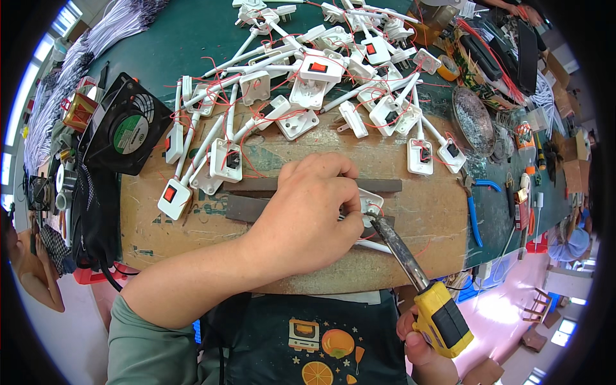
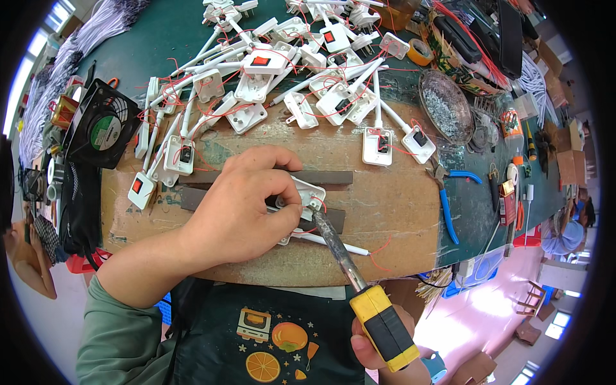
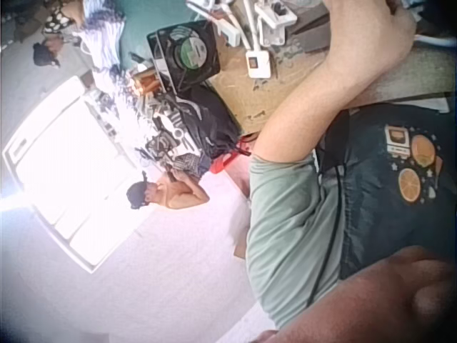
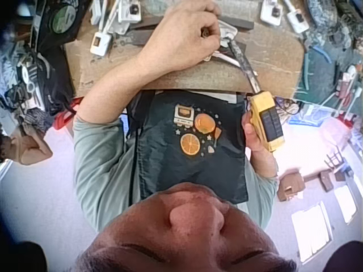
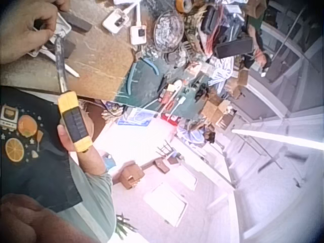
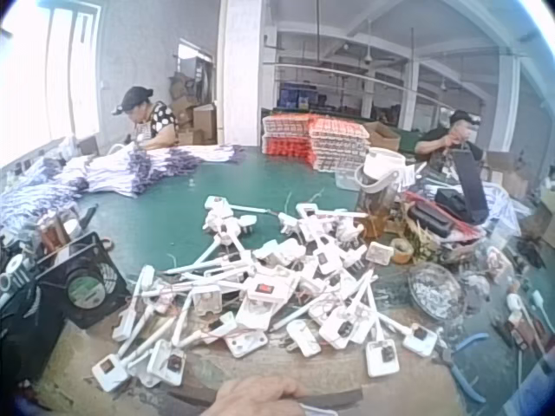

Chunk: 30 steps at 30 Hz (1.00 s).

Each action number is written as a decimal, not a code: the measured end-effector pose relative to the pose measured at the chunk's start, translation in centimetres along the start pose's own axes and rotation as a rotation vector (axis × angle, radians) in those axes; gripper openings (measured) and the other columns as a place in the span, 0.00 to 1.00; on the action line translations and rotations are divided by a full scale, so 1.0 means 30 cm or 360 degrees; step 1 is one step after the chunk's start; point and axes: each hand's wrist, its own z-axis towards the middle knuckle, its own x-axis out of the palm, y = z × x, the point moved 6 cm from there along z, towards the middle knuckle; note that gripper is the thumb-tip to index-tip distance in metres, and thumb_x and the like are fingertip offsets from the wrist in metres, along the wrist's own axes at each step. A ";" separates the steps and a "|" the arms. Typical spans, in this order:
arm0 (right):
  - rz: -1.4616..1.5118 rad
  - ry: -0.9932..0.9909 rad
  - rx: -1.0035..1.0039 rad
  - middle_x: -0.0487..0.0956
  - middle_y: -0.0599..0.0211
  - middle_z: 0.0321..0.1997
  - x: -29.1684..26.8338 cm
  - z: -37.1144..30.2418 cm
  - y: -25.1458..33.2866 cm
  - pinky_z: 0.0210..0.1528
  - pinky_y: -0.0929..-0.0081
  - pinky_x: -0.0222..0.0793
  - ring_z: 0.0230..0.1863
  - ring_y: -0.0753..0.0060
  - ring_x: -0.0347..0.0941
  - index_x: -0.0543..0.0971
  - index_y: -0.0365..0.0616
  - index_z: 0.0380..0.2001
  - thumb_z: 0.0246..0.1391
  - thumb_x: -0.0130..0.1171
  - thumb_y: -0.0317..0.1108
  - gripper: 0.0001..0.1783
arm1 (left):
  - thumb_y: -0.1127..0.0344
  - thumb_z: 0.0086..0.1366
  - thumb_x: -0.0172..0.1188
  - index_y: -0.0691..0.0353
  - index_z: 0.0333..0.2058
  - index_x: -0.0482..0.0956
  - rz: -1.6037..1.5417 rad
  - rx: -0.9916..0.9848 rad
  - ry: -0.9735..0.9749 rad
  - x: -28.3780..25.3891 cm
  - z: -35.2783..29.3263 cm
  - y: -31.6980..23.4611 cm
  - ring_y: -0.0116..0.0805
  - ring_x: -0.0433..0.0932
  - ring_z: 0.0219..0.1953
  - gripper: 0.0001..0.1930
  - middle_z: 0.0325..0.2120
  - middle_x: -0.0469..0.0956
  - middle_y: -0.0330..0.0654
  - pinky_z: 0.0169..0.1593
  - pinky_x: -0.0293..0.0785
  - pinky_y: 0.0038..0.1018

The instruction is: The person assembles electrical switch units by fitting wires and switches into plastic housings by hand and soldering the connections using a soldering iron.

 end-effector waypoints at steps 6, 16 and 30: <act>-0.0038 0.0014 0.0019 0.77 0.71 0.21 0.005 -0.014 -0.021 0.23 0.64 0.68 0.20 0.60 0.74 0.80 0.50 0.22 0.55 0.61 0.46 0.14 | 0.68 0.55 0.66 0.60 0.27 0.80 0.0027 -0.0002 0.0000 0.003 -0.001 -0.003 0.50 0.75 0.53 0.04 0.48 0.78 0.47 0.59 0.66 0.42; -0.0050 -0.0008 0.0010 0.77 0.71 0.21 -0.002 -0.009 -0.002 0.22 0.65 0.67 0.19 0.62 0.73 0.79 0.49 0.22 0.55 0.62 0.45 0.13 | 0.68 0.55 0.66 0.60 0.27 0.80 0.0015 -0.0006 0.0015 0.004 0.000 0.000 0.50 0.75 0.54 0.04 0.48 0.78 0.47 0.59 0.66 0.42; 0.0261 0.0134 0.0073 0.68 0.76 0.28 0.023 -0.067 -0.084 0.25 0.79 0.61 0.24 0.80 0.64 0.65 0.42 0.60 0.58 0.69 0.48 0.36 | 0.68 0.55 0.66 0.60 0.26 0.80 0.0012 0.0003 0.0028 0.002 0.001 -0.001 0.50 0.74 0.53 0.04 0.48 0.78 0.47 0.59 0.66 0.42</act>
